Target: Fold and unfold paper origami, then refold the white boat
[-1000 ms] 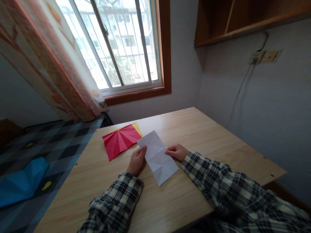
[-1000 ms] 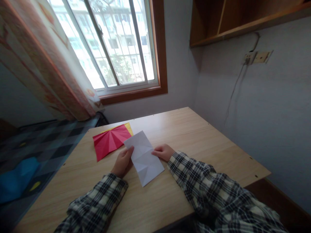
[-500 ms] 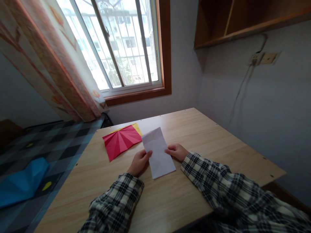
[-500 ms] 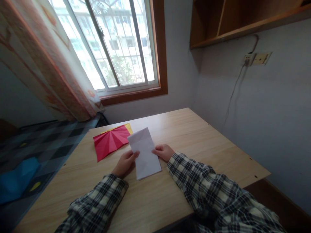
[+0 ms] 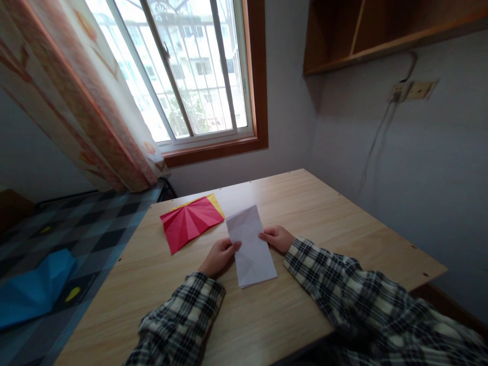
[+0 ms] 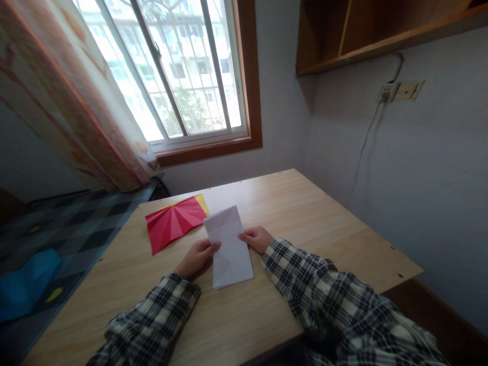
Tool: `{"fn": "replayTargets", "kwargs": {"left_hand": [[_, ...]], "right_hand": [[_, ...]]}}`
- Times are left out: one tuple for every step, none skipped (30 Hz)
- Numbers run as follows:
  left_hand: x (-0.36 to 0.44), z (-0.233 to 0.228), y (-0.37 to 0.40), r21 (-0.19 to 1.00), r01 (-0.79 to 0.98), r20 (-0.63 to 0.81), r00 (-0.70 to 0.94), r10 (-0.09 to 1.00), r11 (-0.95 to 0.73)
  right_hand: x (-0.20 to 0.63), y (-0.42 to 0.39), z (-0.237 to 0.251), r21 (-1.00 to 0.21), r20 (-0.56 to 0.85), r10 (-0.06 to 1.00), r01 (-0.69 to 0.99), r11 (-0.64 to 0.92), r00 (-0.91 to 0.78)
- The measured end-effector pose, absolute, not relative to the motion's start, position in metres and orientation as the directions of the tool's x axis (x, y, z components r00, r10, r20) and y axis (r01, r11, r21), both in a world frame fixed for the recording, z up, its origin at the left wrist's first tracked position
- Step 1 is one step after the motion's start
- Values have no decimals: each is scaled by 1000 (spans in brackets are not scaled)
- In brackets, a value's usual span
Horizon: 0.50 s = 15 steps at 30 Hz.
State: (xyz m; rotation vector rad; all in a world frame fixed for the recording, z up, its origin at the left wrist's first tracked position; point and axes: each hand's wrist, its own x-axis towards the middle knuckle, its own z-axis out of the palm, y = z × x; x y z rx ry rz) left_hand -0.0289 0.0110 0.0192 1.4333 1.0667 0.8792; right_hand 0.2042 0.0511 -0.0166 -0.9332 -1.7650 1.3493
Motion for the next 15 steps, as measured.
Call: {"fn": "replayTargets", "kwargs": {"left_hand": [[-29,19,11,990,144,-42,326,944,-6],[-29,19,11,989,149,-41,332,942,-9],[-30,20,12,988,154,-39,337,941,-14],[-30,20,12,987,162,-36,340,940,-21],[-30,21,12,985,172,-34,346,938,-28],[-30,22,11,982,183,-31,351,936,-36],[-30,23,11,979,199,-28,357,934,-47],[-30,24,11,974,220,-27,365,931,-58],[-30,25,11,967,246,-28,376,926,-70],[-30,26,10,958,274,-34,388,921,-80],[-30,26,10,950,300,-41,399,916,-88],[-31,26,10,942,321,-48,406,913,-94],[-31,25,10,937,337,-54,413,909,-97],[-31,24,10,932,347,-58,418,906,-100],[-32,24,10,930,352,-57,425,903,-107]], "right_hand": [[204,51,-16,-975,109,871,117,187,-480],[204,51,-16,-977,104,872,114,179,-479],[204,51,-16,-979,96,872,112,170,-479],[204,50,-16,-981,87,873,111,158,-480],[204,51,-17,-983,78,873,108,148,-482],[204,51,-17,-985,74,871,101,139,-485],[204,51,-17,-987,74,870,91,135,-487],[204,51,-17,-988,77,869,80,133,-489],[204,52,-17,-989,82,869,71,133,-488],[204,52,-17,-989,86,871,65,133,-485],[204,52,-17,-989,86,873,64,133,-480],[204,53,-17,-989,84,877,66,130,-474],[204,53,-17,-990,80,881,69,126,-466],[204,53,-17,-990,76,886,71,121,-458],[204,54,-17,-991,73,890,70,117,-450]]}}
